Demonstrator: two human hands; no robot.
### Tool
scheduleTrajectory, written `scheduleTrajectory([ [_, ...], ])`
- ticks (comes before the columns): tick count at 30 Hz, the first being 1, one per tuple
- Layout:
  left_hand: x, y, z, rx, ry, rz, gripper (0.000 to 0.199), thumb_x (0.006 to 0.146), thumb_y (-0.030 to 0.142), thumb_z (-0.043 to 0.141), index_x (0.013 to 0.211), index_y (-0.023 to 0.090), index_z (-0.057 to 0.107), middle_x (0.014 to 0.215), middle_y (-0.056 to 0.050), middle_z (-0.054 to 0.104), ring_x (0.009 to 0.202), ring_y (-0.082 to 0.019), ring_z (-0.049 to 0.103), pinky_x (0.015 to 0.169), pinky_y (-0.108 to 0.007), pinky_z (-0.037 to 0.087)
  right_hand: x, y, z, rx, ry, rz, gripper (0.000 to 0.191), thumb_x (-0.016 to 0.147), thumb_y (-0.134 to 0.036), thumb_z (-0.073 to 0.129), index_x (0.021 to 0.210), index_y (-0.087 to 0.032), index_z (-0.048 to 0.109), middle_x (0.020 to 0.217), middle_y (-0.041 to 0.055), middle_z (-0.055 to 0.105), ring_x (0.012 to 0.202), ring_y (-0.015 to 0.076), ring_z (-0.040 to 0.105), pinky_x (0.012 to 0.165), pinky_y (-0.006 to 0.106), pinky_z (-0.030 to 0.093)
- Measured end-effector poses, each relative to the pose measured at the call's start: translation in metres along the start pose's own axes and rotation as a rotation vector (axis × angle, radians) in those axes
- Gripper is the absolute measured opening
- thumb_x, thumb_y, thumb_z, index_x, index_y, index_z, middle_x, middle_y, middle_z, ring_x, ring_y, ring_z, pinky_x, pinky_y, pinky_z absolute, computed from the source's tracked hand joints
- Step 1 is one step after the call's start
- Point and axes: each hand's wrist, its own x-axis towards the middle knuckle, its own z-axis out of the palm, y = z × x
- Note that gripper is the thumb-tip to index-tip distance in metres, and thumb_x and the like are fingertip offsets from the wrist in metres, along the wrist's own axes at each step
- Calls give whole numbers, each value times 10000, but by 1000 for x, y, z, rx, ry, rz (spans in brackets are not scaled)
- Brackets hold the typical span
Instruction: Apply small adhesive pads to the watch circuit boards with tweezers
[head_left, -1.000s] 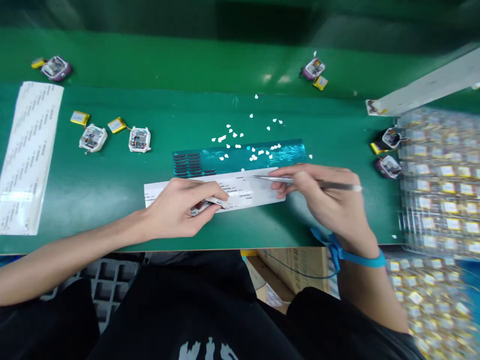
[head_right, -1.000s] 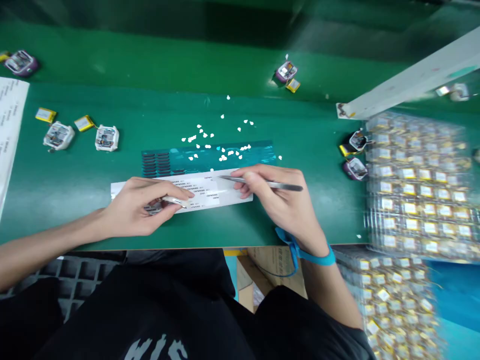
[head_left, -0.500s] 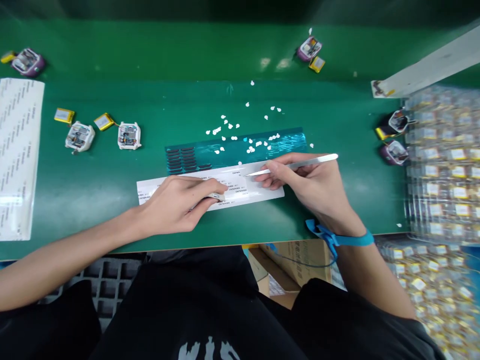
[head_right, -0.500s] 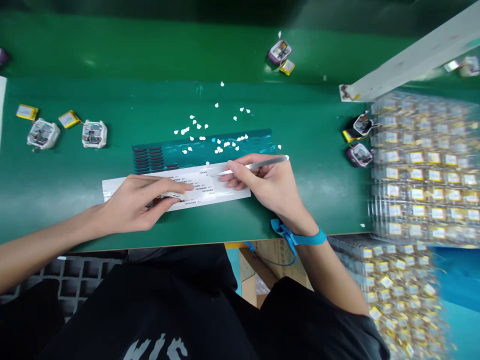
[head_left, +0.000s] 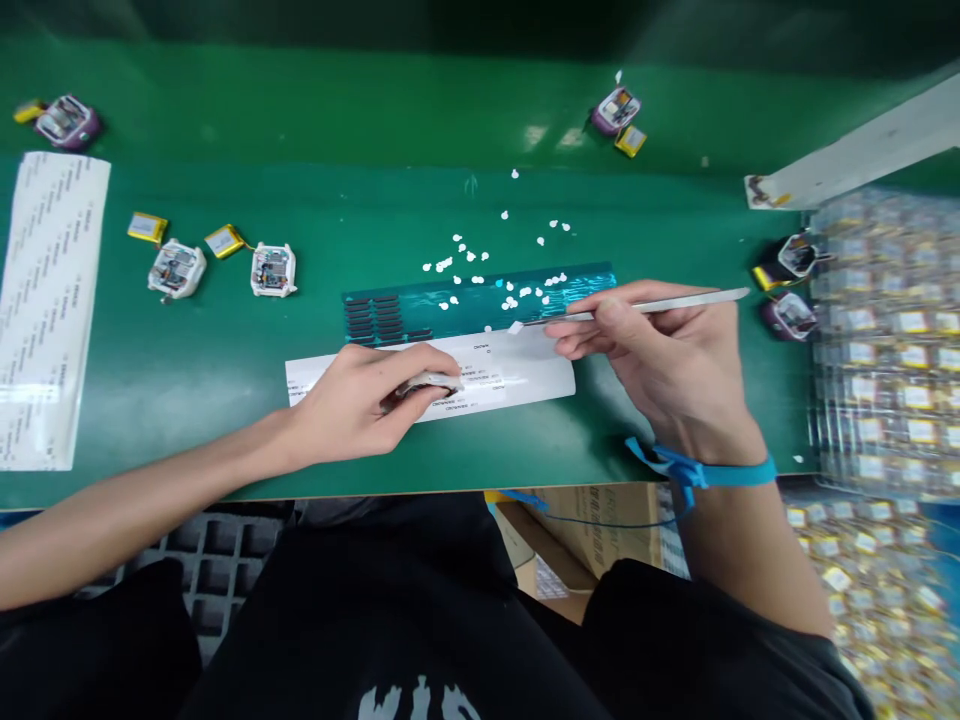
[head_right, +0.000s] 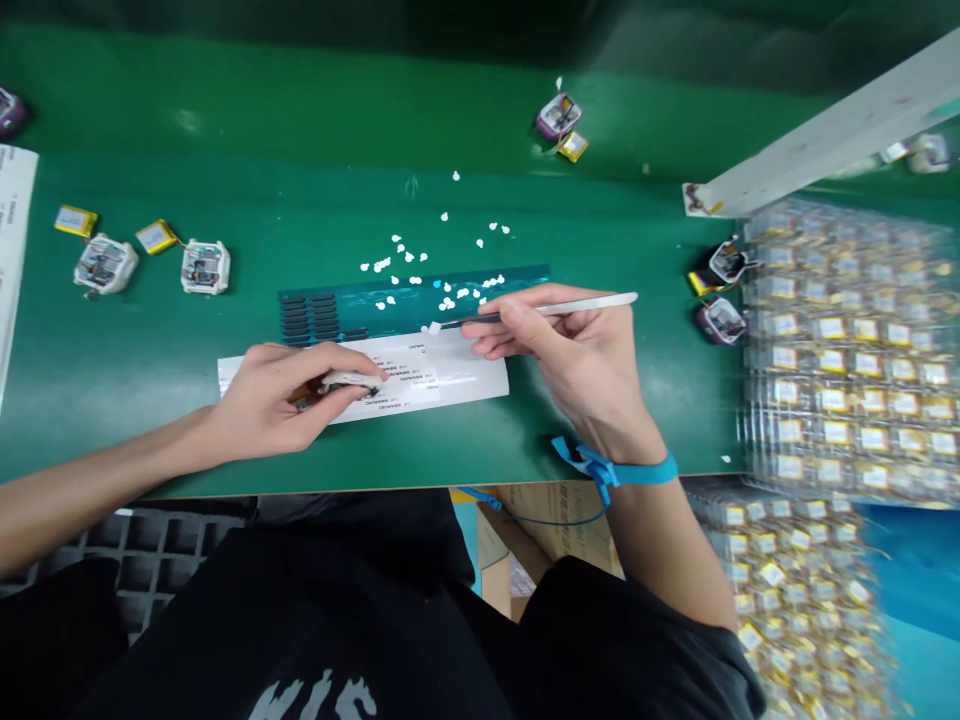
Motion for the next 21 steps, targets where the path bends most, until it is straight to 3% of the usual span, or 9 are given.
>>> scheduleTrajectory([
  [3, 2, 8, -5, -19, 162, -48, 116, 900, 111, 645, 993, 167, 687, 916, -10, 780, 527, -59, 600, 500, -179, 446, 1, -13, 18, -12, 11, -179, 140, 897, -335, 720, 800, -246, 767, 747, 19, 773, 593, 164, 712, 546, 284, 604],
  [5, 4, 12, -8, -136, 208, -128, 111, 899, 122, 647, 997, 160, 686, 898, -17, 770, 504, -60, 603, 471, -182, 458, 2, -20, 33, -11, -8, -238, 167, 927, -335, 685, 800, -246, 749, 749, 19, 771, 586, 165, 709, 525, 286, 595],
  [8, 6, 15, -9, -444, 172, -257, 203, 884, 92, 637, 1082, 136, 652, 811, -11, 734, 508, -83, 645, 460, -177, 518, 2, -24, 55, -10, -79, -265, 183, 953, -337, 654, 820, -237, 731, 750, 11, 770, 593, 156, 718, 516, 267, 600],
  [11, 6, 16, -8, -641, 124, -305, 308, 855, 46, 642, 1150, 133, 629, 802, -1, 725, 614, -129, 729, 563, -207, 619, 0, -18, 69, -14, -148, -281, 187, 965, -306, 637, 817, -229, 723, 720, -11, 763, 580, 143, 723, 481, 232, 590],
  [15, 3, 17, -6, -734, 119, -366, 359, 849, 41, 652, 1188, 159, 635, 926, -18, 766, 696, -158, 770, 688, -275, 679, -3, -8, 75, -28, -131, -350, 190, 960, -262, 633, 802, -212, 726, 676, -24, 744, 509, 126, 690, 453, 227, 574],
  [21, 2, 18, -5, -776, 121, -396, 356, 861, 59, 661, 1201, 162, 644, 925, -12, 778, 713, -168, 778, 664, -277, 686, -3, -5, 73, -50, -128, -391, 194, 958, -222, 628, 787, -219, 719, 706, -16, 752, 509, 127, 691, 465, 236, 573],
])
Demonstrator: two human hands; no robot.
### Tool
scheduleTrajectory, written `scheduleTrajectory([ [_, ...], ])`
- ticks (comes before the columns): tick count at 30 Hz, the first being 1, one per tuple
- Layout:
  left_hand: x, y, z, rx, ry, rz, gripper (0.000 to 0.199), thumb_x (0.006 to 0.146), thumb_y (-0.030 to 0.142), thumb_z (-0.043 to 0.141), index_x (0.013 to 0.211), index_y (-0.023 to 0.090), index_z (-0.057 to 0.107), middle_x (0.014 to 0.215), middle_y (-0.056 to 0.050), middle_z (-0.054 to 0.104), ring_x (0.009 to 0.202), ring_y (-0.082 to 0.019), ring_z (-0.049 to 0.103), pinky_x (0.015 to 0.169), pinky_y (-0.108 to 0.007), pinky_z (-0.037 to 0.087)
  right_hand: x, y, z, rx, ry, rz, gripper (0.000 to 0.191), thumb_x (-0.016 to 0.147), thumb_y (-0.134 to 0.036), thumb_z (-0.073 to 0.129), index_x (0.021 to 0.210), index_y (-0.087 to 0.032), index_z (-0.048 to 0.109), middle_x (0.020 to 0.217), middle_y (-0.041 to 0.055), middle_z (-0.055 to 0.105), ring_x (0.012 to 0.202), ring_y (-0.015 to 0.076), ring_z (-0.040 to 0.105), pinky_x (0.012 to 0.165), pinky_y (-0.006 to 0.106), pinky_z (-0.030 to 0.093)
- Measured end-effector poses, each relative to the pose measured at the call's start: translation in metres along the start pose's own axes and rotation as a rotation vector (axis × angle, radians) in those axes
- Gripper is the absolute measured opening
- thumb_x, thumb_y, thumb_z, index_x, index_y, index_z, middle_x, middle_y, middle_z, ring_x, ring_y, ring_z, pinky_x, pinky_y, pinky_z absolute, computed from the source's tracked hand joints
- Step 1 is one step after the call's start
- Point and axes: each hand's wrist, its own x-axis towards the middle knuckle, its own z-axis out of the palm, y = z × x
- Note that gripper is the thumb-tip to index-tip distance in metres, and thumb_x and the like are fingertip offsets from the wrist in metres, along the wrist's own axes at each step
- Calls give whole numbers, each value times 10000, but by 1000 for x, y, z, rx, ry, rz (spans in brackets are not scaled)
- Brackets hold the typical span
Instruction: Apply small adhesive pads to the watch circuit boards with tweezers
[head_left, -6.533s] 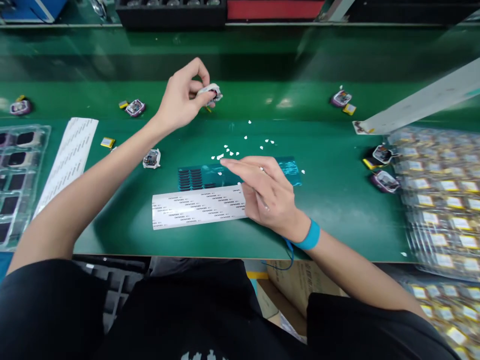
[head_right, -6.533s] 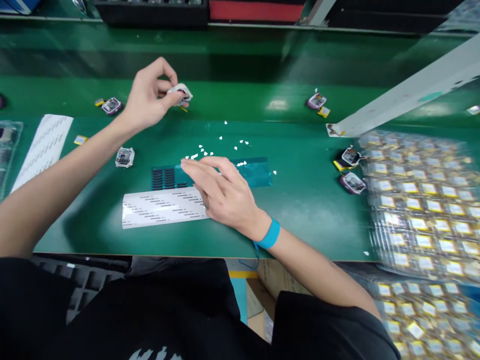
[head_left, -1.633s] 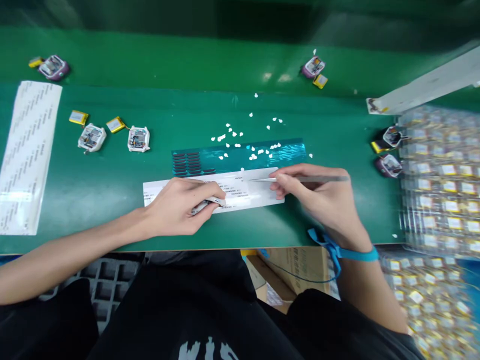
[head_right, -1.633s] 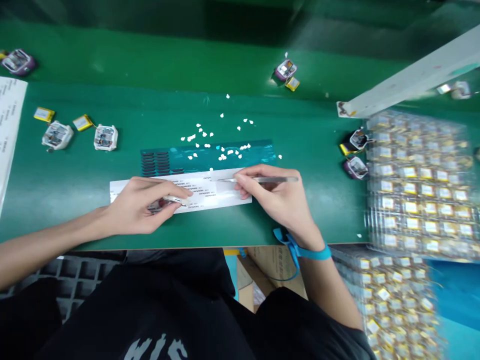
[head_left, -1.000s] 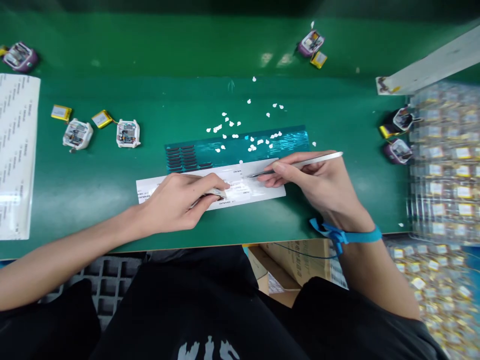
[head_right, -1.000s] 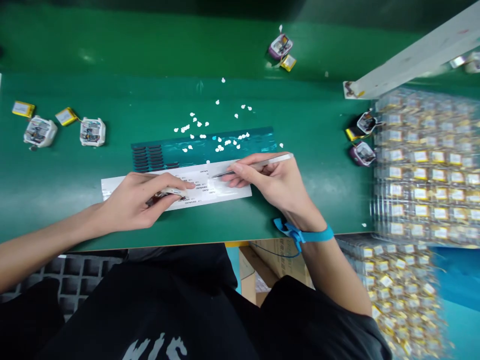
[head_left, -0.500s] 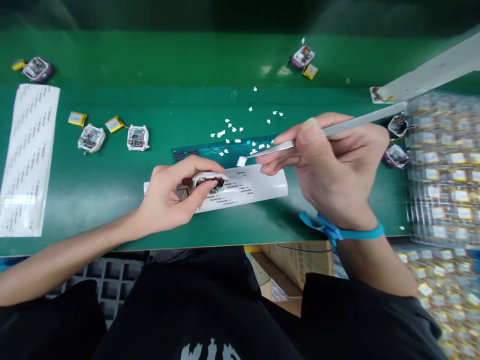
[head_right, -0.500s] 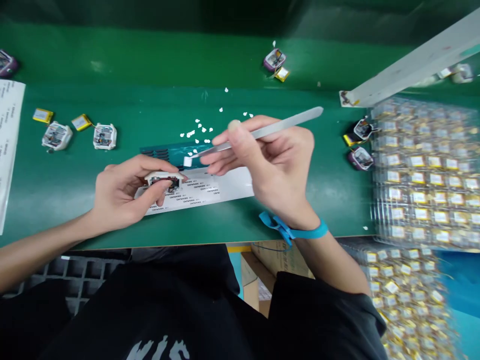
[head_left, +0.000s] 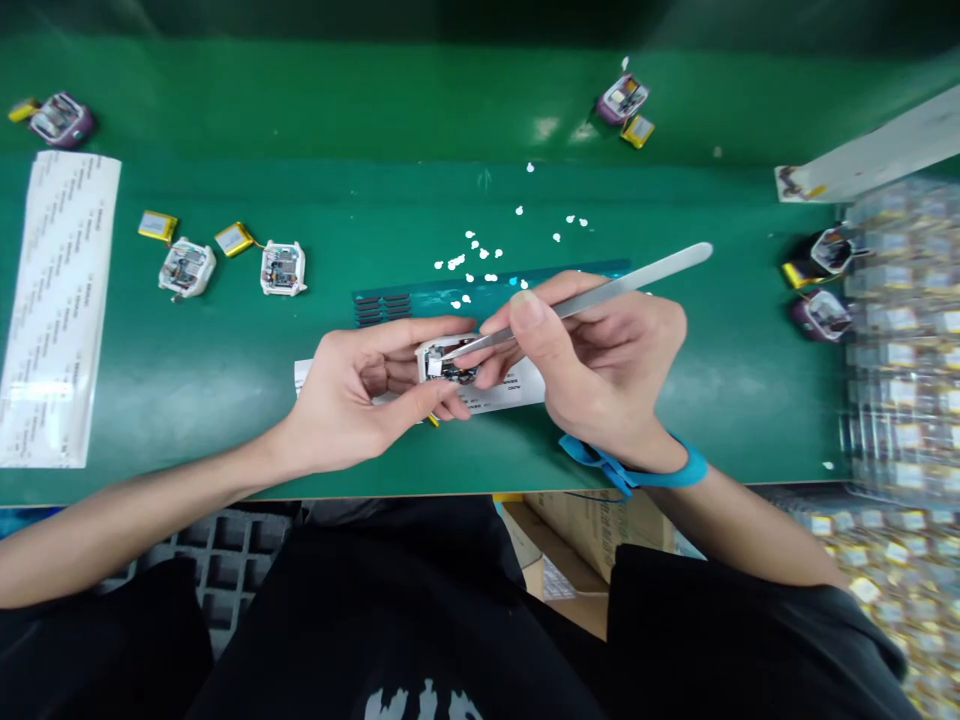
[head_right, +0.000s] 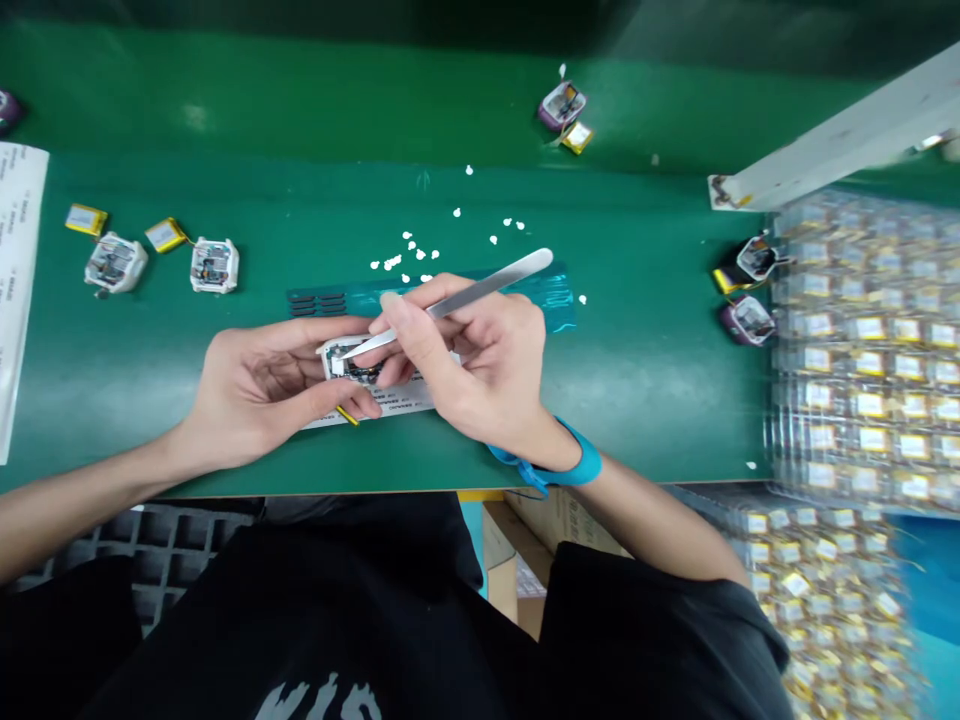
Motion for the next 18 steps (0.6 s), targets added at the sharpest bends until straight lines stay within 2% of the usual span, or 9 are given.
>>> scheduleTrajectory([
  [3, 0, 1, -1, 1, -9, -5, 364, 861, 57, 661, 1208, 164, 645, 916, -7, 777, 710, -167, 778, 650, -262, 681, 0, 0, -1, 10, 1, 1, 177, 965, -233, 623, 818, -229, 722, 686, -24, 744, 526, 137, 700, 467, 242, 580],
  [11, 1, 2, 0, -11, -1, -22, 360, 848, 40, 674, 1187, 160, 661, 784, 23, 764, 676, -156, 770, 611, -217, 660, -1, 0, -3, -119, -15, -25, 274, 964, -212, 612, 729, -231, 752, 698, -20, 719, 506, 113, 671, 447, 236, 550],
  [18, -2, 2, 2, 27, 13, 3, 343, 870, 51, 650, 1197, 155, 667, 803, 7, 771, 678, -159, 769, 620, -227, 661, -2, 0, -3, -131, -28, -27, 260, 958, -245, 636, 722, -221, 743, 735, -15, 736, 534, 102, 683, 488, 219, 568],
])
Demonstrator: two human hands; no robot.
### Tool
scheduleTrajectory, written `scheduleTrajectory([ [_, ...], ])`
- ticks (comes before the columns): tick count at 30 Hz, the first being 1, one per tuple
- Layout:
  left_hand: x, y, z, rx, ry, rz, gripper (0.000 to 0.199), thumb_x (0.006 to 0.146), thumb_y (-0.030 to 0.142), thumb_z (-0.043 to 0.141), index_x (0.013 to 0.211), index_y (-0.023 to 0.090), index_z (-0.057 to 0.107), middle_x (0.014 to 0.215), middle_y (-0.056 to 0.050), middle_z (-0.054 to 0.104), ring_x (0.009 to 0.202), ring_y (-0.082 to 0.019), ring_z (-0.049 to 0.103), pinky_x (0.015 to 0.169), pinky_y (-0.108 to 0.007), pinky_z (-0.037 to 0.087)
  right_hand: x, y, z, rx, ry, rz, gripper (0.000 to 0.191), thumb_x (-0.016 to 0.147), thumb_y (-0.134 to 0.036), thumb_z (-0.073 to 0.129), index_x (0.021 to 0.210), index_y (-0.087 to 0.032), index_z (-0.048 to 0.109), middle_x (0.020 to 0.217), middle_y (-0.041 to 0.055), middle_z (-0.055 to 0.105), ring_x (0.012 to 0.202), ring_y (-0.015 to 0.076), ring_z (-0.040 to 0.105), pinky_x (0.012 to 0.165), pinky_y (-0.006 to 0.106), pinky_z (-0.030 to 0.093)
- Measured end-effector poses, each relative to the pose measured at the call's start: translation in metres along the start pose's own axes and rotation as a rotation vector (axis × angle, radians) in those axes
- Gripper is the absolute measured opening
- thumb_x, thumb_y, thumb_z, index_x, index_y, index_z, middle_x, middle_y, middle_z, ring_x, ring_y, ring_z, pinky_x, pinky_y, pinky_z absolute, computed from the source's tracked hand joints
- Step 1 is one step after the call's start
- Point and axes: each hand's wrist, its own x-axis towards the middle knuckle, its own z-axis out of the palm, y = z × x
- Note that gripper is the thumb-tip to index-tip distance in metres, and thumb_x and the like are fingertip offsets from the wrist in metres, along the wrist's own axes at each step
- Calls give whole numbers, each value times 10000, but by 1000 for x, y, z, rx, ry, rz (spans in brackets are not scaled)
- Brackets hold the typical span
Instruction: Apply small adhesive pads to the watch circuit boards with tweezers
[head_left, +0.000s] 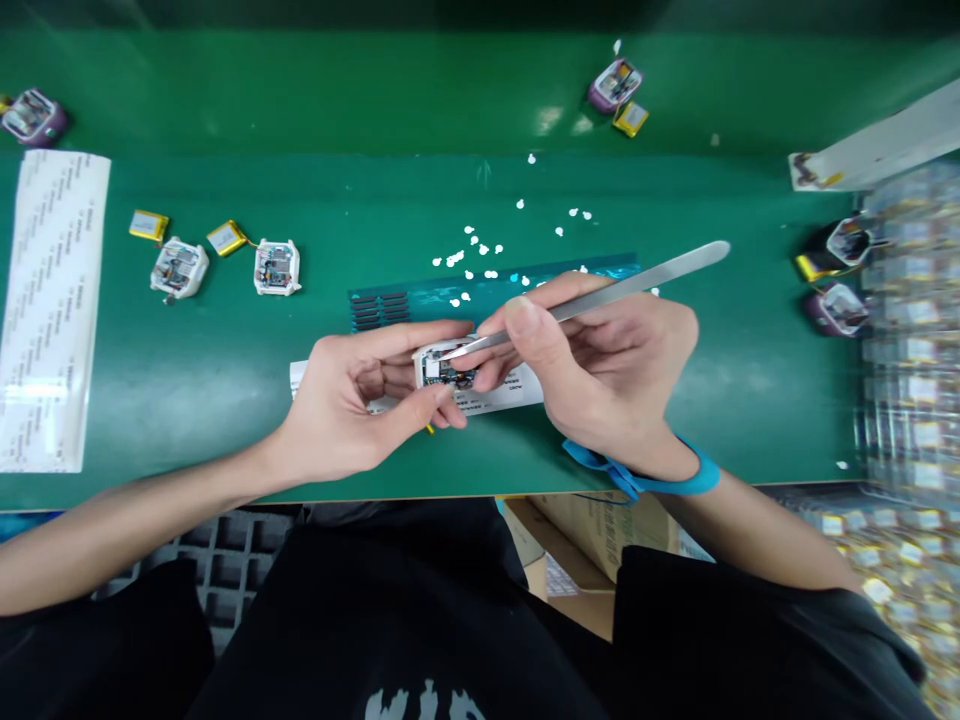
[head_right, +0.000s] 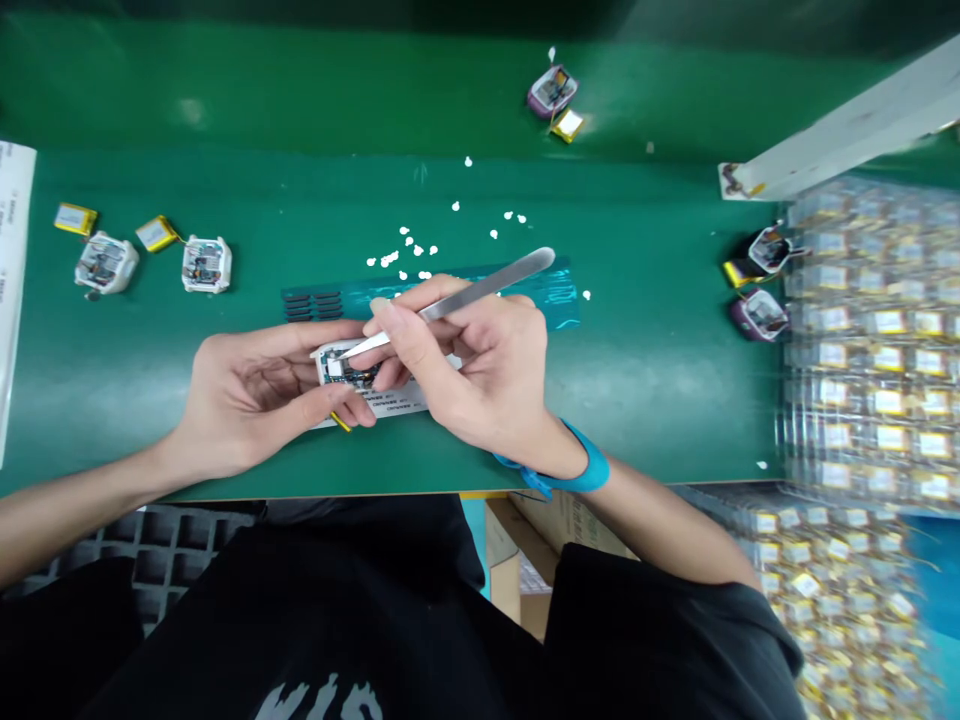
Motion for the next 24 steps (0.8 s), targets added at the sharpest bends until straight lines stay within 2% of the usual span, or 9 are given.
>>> scheduleTrajectory([
  [6, 2, -2, -5, 202, 77, 56, 269, 914, 100, 626, 1167, 146, 704, 764, -9, 770, 591, -161, 748, 558, -242, 644, -4, -5, -6, -87, -43, -118, 126, 923, -226, 682, 898, -299, 781, 846, -33, 785, 667, 149, 732, 600, 284, 628],
  [9, 9, 11, -15, 287, 122, 71, 294, 924, 131, 645, 1214, 103, 686, 718, -13, 752, 595, -160, 736, 541, -256, 623, 3, -13, -15, -114, 46, -153, 133, 931, -270, 682, 999, -331, 779, 920, -29, 790, 770, 182, 751, 665, 325, 639],
  [11, 15, 21, -26, 333, 152, 161, 238, 937, 151, 649, 1165, 98, 697, 748, -7, 751, 597, -132, 715, 541, -254, 611, 12, -15, -20, -149, 69, -161, 162, 955, -288, 650, 1066, -313, 766, 988, -7, 785, 861, 196, 751, 701, 335, 637],
  [13, 19, 28, -38, 440, 146, 242, 151, 955, 168, 638, 1086, 141, 707, 767, 19, 734, 601, -104, 685, 552, -256, 592, 22, -9, -24, -222, -56, -209, 185, 972, -270, 622, 1096, -276, 759, 1035, 6, 780, 888, 187, 743, 730, 331, 628],
  [16, 19, 27, -50, 783, 123, 249, 132, 982, 256, 594, 1070, 212, 683, 647, 42, 649, 535, -109, 602, 486, -280, 477, 33, 10, -26, -272, -315, -222, 180, 975, -246, 608, 1018, -267, 781, 1013, -3, 788, 872, 170, 740, 759, 313, 608],
  [19, 14, 14, -49, 1030, 43, 289, 181, 994, 243, 511, 1094, 192, 652, 650, 25, 656, 488, -117, 563, 470, -283, 414, 34, 28, -27, -213, -347, -153, 155, 955, -263, 638, 959, -271, 793, 1015, -2, 788, 907, 179, 743, 796, 311, 601],
  [22, 8, 2, -41, 1115, -33, 389, 215, 974, 135, 475, 1111, 158, 640, 896, -35, 757, 614, -135, 672, 503, -257, 446, 30, 35, -29, -178, -335, -72, 153, 948, -281, 642, 934, -284, 794, 1004, -12, 788, 892, 181, 748, 796, 317, 607],
  [24, 6, -4, -38, 1187, -53, 454, 228, 969, 116, 478, 1123, 167, 638, 966, -47, 770, 681, -157, 715, 496, -254, 451, 28, 35, -32, -193, -374, -56, 155, 944, -287, 641, 922, -306, 793, 972, -24, 789, 895, 191, 746, 783, 332, 609],
])
